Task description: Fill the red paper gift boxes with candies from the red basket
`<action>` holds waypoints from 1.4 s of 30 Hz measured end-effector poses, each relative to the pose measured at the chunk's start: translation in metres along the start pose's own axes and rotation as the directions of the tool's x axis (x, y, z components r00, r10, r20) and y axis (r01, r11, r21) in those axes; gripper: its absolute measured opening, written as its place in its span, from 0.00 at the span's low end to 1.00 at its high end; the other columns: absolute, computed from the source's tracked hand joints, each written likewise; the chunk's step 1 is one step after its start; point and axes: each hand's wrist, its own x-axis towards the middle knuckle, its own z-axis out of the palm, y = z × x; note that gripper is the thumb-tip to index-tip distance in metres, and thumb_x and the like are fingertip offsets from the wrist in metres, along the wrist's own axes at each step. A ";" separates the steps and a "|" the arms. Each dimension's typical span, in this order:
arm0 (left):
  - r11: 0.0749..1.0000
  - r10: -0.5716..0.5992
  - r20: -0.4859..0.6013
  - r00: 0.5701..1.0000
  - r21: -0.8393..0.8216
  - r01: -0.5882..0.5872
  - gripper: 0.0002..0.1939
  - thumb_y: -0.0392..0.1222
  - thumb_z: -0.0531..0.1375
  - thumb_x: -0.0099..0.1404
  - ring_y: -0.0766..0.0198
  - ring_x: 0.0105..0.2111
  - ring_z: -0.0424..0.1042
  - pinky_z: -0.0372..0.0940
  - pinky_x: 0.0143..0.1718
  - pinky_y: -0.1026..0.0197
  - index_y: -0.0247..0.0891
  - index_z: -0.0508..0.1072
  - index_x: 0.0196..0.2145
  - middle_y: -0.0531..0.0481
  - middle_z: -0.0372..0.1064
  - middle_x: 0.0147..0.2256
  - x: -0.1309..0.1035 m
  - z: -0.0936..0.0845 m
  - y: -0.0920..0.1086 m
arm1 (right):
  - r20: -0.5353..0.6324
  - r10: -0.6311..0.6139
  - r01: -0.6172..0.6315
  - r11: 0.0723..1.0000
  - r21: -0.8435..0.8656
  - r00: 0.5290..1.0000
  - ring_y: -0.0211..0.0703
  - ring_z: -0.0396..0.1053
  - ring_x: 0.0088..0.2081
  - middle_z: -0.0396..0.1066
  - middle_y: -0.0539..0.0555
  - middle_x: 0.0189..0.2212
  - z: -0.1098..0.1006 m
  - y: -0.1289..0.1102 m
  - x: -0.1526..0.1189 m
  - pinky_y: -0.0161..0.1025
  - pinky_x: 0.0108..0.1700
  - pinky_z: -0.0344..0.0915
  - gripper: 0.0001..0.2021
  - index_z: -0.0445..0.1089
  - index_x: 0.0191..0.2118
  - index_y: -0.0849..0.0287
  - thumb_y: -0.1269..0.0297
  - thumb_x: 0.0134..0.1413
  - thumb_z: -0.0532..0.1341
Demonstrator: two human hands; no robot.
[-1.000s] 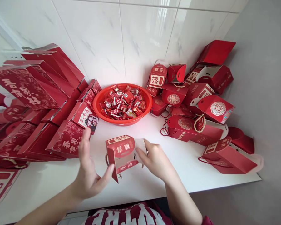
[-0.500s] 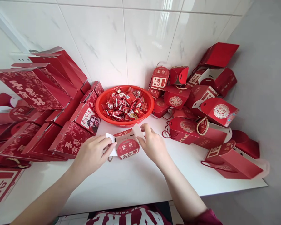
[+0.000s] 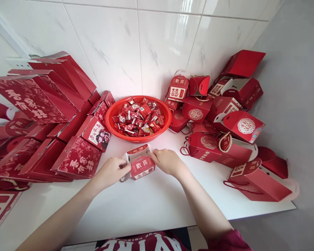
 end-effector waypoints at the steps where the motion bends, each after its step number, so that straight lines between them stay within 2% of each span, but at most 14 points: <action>1: 0.996 -0.006 0.009 1.000 -0.089 0.007 0.19 0.46 0.54 0.62 0.65 0.16 0.66 0.53 0.19 0.65 0.38 0.64 0.15 0.53 0.67 0.15 0.003 0.002 -0.003 | 0.033 -0.047 0.045 0.997 0.064 0.998 0.44 0.68 0.26 0.70 0.54 0.25 0.001 0.002 0.001 0.38 0.31 0.56 0.20 0.67 0.30 0.57 0.59 0.73 0.46; 4: 0.956 -0.012 0.020 1.000 -0.293 0.017 0.16 0.42 0.53 0.59 0.65 0.17 0.67 0.55 0.19 0.66 0.37 0.64 0.15 0.53 0.66 0.14 0.012 0.007 -0.014 | 0.064 -0.137 0.121 0.971 0.205 0.988 0.39 0.64 0.22 0.67 0.49 0.20 0.004 0.005 0.003 0.37 0.30 0.54 0.19 0.63 0.26 0.57 0.63 0.71 0.48; 7: 0.932 -0.007 0.004 1.000 -0.362 0.008 0.14 0.40 0.53 0.57 0.66 0.17 0.68 0.55 0.19 0.67 0.38 0.60 0.15 0.54 0.64 0.14 0.016 0.012 -0.021 | 0.091 -0.137 0.099 0.939 0.331 0.986 0.37 0.61 0.21 0.64 0.47 0.16 0.005 0.005 0.002 0.36 0.30 0.55 0.22 0.60 0.21 0.57 0.63 0.71 0.48; 10: 0.909 -0.009 -0.037 0.999 -0.417 -0.008 0.13 0.41 0.54 0.57 0.67 0.14 0.66 0.54 0.17 0.67 0.39 0.55 0.18 0.58 0.59 0.12 0.016 0.016 -0.025 | 0.105 -0.115 0.041 0.840 0.541 0.988 0.35 0.58 0.20 0.59 0.46 0.14 0.013 0.007 0.001 0.34 0.29 0.55 0.25 0.60 0.20 0.58 0.57 0.71 0.46; 13: 0.871 0.039 -0.098 0.994 -0.484 -0.082 0.09 0.42 0.57 0.59 0.71 0.12 0.62 0.53 0.16 0.69 0.40 0.58 0.26 0.63 0.56 0.15 0.014 0.019 -0.025 | 0.031 -0.089 0.041 0.699 0.714 0.996 0.33 0.50 0.20 0.53 0.44 0.16 0.024 0.009 0.001 0.32 0.25 0.51 0.25 0.57 0.20 0.59 0.50 0.67 0.51; 16: 0.855 0.097 -0.087 0.991 -0.503 -0.128 0.07 0.44 0.57 0.63 0.73 0.12 0.61 0.54 0.16 0.70 0.39 0.65 0.37 0.63 0.59 0.19 0.011 0.018 -0.024 | -0.091 -0.068 0.114 0.632 0.767 0.994 0.33 0.50 0.23 0.54 0.43 0.20 0.028 0.009 0.001 0.31 0.27 0.51 0.16 0.64 0.29 0.59 0.53 0.61 0.60; 18: 0.880 0.112 -0.028 0.993 -0.462 -0.112 0.10 0.47 0.57 0.66 0.72 0.13 0.62 0.55 0.16 0.69 0.38 0.68 0.37 0.61 0.60 0.19 0.010 0.016 -0.024 | -0.125 -0.104 0.163 0.655 0.738 0.987 0.34 0.53 0.25 0.58 0.44 0.23 0.025 0.007 0.000 0.32 0.29 0.54 0.13 0.68 0.37 0.60 0.54 0.60 0.62; 20: 0.909 0.135 0.017 0.991 -0.401 -0.117 0.13 0.51 0.59 0.64 0.70 0.14 0.63 0.55 0.18 0.68 0.37 0.67 0.34 0.60 0.60 0.18 0.008 0.013 -0.023 | -0.107 -0.178 0.202 0.696 0.688 0.978 0.35 0.56 0.27 0.62 0.47 0.25 0.020 0.006 -0.001 0.33 0.31 0.56 0.14 0.72 0.36 0.60 0.52 0.61 0.63; 22: 0.932 0.180 0.023 0.983 -0.325 -0.163 0.17 0.53 0.64 0.60 0.70 0.17 0.64 0.56 0.21 0.68 0.38 0.66 0.34 0.60 0.61 0.19 0.007 0.009 -0.022 | -0.080 -0.231 0.226 0.723 0.653 0.970 0.37 0.59 0.29 0.66 0.50 0.29 0.014 0.007 -0.003 0.34 0.32 0.58 0.17 0.74 0.34 0.60 0.49 0.57 0.66; 27: 0.954 0.290 0.019 0.957 -0.090 -0.287 0.24 0.55 0.71 0.49 0.67 0.26 0.64 0.57 0.27 0.67 0.39 0.67 0.36 0.58 0.66 0.26 0.003 -0.001 -0.019 | -0.005 -0.296 0.245 0.782 0.573 0.955 0.39 0.63 0.32 0.67 0.49 0.33 0.008 0.012 -0.008 0.34 0.34 0.61 0.23 0.75 0.43 0.56 0.48 0.44 0.74; 31: 0.946 0.321 0.038 0.946 0.031 -0.322 0.18 0.51 0.69 0.54 0.67 0.27 0.65 0.58 0.28 0.67 0.40 0.69 0.36 0.57 0.67 0.28 0.002 -0.001 -0.021 | 0.001 -0.315 0.270 0.815 0.513 0.949 0.39 0.65 0.34 0.66 0.51 0.35 0.010 0.009 -0.011 0.34 0.36 0.62 0.13 0.77 0.41 0.54 0.54 0.52 0.71; 35: 0.890 0.438 0.061 0.897 0.114 -0.442 0.10 0.47 0.63 0.63 0.68 0.26 0.67 0.60 0.30 0.66 0.38 0.75 0.37 0.53 0.68 0.30 0.003 0.002 -0.026 | -0.071 -0.336 0.330 0.822 0.464 0.939 0.38 0.64 0.31 0.64 0.51 0.31 0.019 0.005 -0.012 0.35 0.34 0.61 0.07 0.76 0.34 0.57 0.61 0.61 0.64; 39: 0.803 0.565 -0.057 0.823 0.265 -0.534 0.09 0.44 0.61 0.66 0.65 0.28 0.68 0.62 0.33 0.64 0.40 0.76 0.42 0.52 0.70 0.29 0.003 0.006 -0.032 | -0.087 -0.367 0.362 0.799 0.480 0.926 0.37 0.64 0.29 0.65 0.51 0.31 0.026 0.004 -0.010 0.34 0.32 0.60 0.09 0.72 0.31 0.58 0.63 0.63 0.61; 42: 0.747 0.632 -0.107 0.768 0.348 -0.566 0.11 0.47 0.61 0.66 0.65 0.26 0.66 0.60 0.31 0.63 0.39 0.76 0.31 0.52 0.68 0.24 0.005 0.009 -0.037 | -0.100 -0.343 0.348 0.806 0.479 0.934 0.38 0.66 0.30 0.67 0.52 0.32 0.025 0.004 -0.009 0.34 0.33 0.61 0.08 0.72 0.31 0.58 0.62 0.61 0.62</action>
